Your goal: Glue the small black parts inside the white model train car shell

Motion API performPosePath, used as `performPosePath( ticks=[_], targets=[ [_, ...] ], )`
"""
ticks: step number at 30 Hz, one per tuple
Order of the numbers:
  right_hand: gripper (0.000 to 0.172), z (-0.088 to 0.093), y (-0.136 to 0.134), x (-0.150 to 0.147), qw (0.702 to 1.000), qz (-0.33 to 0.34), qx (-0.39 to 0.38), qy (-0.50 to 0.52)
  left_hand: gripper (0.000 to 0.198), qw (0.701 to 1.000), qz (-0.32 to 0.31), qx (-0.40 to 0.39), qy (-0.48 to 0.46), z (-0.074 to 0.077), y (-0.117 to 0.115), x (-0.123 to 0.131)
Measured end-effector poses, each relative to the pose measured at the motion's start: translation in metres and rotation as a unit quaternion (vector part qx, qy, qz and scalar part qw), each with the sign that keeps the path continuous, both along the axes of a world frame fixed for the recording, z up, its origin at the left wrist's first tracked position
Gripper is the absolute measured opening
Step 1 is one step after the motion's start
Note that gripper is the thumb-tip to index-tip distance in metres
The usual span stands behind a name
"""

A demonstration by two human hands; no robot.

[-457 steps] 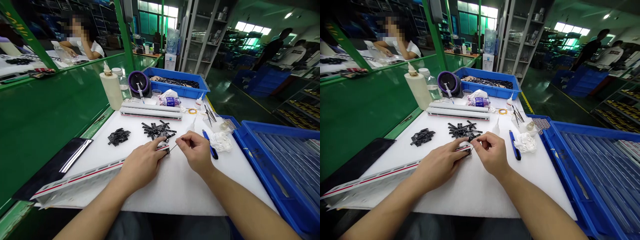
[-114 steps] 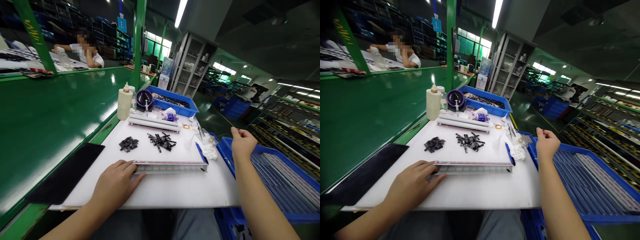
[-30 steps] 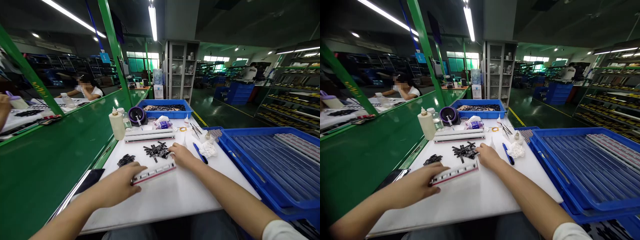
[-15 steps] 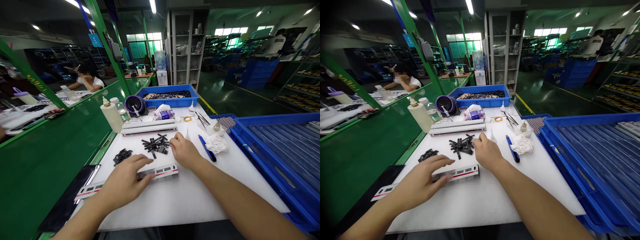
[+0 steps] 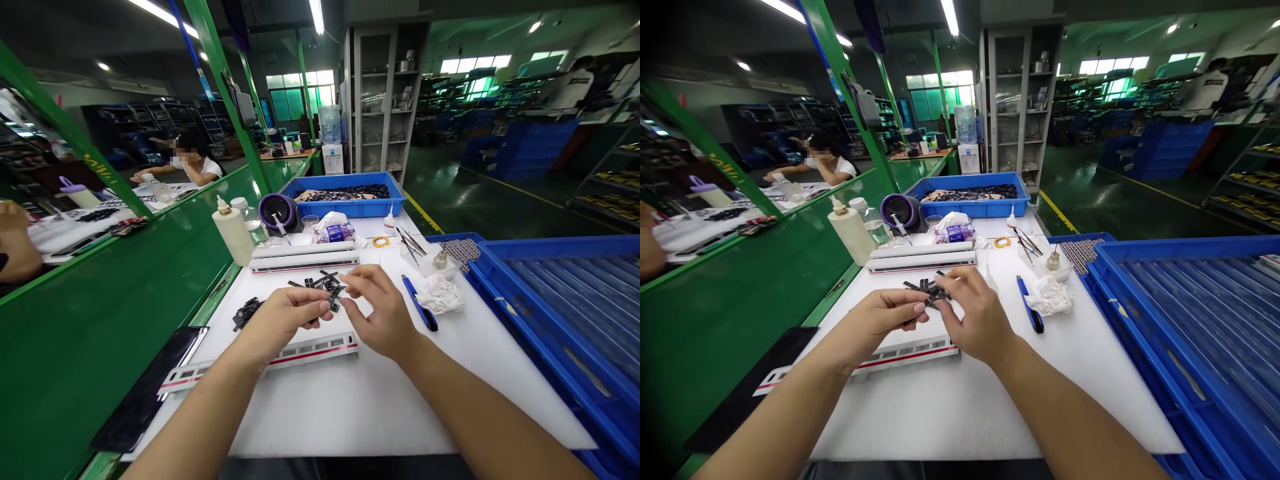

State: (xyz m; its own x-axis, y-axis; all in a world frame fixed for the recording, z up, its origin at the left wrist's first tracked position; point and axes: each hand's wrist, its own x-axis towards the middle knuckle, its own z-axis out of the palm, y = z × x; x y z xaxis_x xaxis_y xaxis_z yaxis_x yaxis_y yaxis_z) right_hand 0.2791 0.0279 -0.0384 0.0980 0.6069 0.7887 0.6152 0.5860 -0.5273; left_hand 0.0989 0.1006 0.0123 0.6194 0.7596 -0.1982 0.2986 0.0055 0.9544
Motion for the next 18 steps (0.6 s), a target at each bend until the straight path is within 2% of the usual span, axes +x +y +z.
performPosePath(
  ticks=[2,5,7,13,15,18],
  targets=[
    [0.025,0.001,0.0,-0.003,0.983,0.029,-0.103,0.152,0.033,0.998,0.041,0.046,0.012,0.001,-0.008,-0.001],
    [0.017,0.0,0.002,-0.004,0.918,0.105,-0.245,0.293,0.03,0.989,0.068,0.121,0.056,0.001,-0.016,0.002],
    [0.02,-0.001,0.004,-0.005,0.888,0.139,-0.277,0.34,0.03,0.982,0.068,0.158,0.083,0.0,-0.018,0.003],
    [0.022,0.001,0.006,-0.004,0.838,0.193,-0.302,0.411,0.025,0.962,0.015,0.247,0.116,-0.001,-0.019,0.003],
    [0.022,0.002,0.005,0.0,0.788,0.245,-0.327,0.46,0.026,0.955,-0.01,0.275,0.113,0.002,-0.021,0.003],
    [0.022,0.0,0.006,0.007,0.678,0.331,-0.391,0.527,0.019,0.948,-0.052,0.304,0.078,0.006,-0.024,0.004]
  ],
)
